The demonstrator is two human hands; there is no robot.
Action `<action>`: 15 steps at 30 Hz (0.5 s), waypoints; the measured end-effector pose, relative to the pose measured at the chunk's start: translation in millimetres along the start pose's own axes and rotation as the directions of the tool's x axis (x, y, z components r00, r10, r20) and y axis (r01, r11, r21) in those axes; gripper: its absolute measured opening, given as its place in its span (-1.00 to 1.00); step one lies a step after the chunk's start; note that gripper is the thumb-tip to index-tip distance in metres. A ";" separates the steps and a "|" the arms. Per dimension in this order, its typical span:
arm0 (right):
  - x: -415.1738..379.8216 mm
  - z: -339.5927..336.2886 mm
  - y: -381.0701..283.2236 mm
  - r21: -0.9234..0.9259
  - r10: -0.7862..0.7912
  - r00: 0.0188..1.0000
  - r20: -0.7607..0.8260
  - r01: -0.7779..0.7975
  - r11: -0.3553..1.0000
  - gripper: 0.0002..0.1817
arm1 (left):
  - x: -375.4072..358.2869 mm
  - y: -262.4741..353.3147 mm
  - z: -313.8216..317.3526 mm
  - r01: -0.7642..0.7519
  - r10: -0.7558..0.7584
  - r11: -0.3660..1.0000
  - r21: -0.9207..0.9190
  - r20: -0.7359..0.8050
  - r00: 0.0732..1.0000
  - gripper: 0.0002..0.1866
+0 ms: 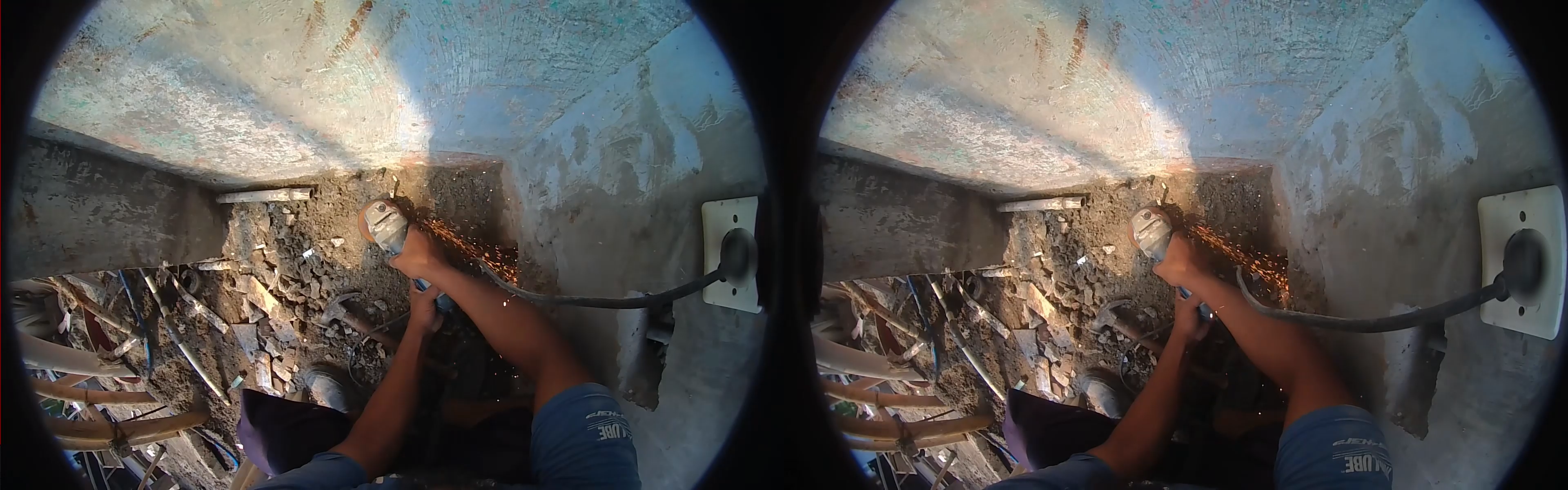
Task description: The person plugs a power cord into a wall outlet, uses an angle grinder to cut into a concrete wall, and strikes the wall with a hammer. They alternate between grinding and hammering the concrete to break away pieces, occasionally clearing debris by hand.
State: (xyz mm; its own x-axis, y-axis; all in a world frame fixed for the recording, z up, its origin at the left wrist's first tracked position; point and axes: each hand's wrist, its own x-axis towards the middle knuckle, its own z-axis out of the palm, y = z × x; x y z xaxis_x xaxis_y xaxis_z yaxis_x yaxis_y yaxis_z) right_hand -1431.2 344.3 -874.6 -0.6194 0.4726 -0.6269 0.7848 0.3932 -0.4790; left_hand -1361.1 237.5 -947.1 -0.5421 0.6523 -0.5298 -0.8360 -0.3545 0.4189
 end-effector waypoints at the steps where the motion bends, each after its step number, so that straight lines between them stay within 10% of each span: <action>1: 0.8 0.4 0.1 0.006 -0.012 1.000 -0.010 0.012 1.000 -0.29 | -0.1 1.2 1.1 -0.002 0.002 1.000 -0.001 0.002 1.000 -0.44; 15: 4.4 3.7 1.2 -0.013 -0.018 1.000 -0.017 0.018 1.000 -0.27 | 1.1 1.3 1.9 -0.015 0.015 1.000 -0.008 -0.004 1.000 -0.43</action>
State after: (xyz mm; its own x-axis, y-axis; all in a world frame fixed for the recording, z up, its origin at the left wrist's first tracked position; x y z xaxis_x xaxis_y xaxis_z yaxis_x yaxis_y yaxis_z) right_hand -1432.9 344.0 -880.1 -0.6337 0.4788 -0.6076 0.7733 0.4118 -0.4821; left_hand -1362.6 239.0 -945.7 -0.5548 0.6440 -0.5268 -0.8285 -0.3696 0.4208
